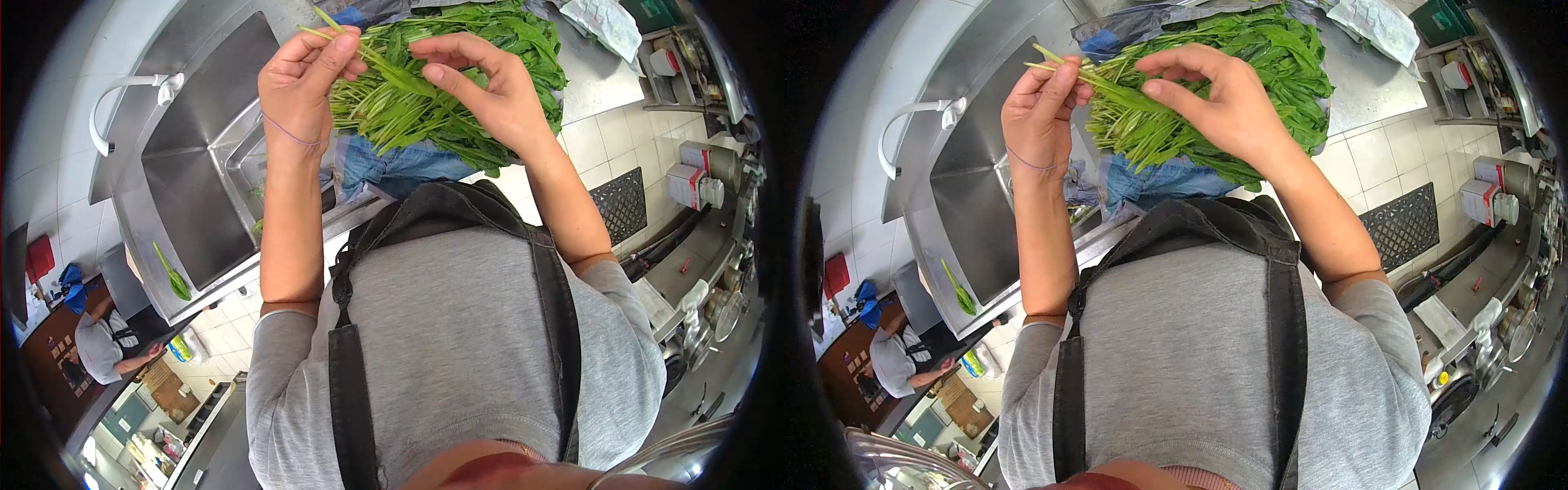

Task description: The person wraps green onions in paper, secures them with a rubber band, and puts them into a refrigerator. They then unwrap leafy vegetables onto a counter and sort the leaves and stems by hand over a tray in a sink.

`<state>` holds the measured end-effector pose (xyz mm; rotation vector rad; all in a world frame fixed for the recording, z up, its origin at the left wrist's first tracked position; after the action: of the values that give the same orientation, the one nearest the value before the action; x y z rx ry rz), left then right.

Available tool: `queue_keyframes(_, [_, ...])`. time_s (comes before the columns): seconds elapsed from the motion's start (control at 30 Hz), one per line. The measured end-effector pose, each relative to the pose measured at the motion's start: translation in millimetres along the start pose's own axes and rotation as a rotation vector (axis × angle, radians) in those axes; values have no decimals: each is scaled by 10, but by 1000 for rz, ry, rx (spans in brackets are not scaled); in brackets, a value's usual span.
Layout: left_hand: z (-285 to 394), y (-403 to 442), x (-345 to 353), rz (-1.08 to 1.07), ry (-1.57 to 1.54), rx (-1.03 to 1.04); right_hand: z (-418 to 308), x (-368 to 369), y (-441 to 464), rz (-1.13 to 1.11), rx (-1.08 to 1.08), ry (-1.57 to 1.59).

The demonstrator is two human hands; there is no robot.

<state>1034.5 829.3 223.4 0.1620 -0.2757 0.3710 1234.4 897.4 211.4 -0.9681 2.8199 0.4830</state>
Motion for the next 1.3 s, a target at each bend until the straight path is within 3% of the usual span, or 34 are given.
queue_keyframes(0.13, [10,-27,49,-3,4,-21,-76,137,110,-64,-11,49])
queue_keyframes(0.33, [3,-49,-9,-38,72,-28,-24,158,127,-182,164,153])
queue_keyframes(0.57, [163,-104,-425,122,241,65,88,96,108,-155,216,289])
queue_keyframes(0.67, [174,-184,-985,231,499,-19,45,-31,124,-134,229,261])
queue_keyframes(0.77, [-81,-323,-1667,136,1137,-144,22,-181,182,-118,219,249])
queue_keyframes(0.87, [-231,-439,-1805,55,1767,-70,-119,-171,250,-126,401,386])
queue_keyframes(0.93, [19,-303,-1112,3,966,-128,-107,-46,307,-178,334,323])
queue_keyframes(1.0, [205,-232,-425,-110,506,-39,-156,118,373,-266,277,212])
queue_keyframes(1.13, [232,18,-129,-153,494,193,-122,272,398,-336,273,334])
queue_keyframes(1.3, [676,32,-550,142,224,323,-88,-55,370,-330,196,-103])
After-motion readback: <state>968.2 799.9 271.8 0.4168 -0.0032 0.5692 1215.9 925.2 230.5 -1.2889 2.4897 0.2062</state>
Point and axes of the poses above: each hand's wrist, its own y-axis towards the middle knuckle, its own x-axis out of the palm, z = x × y, the point moved 2 cm from there along y, towards the middle knuckle
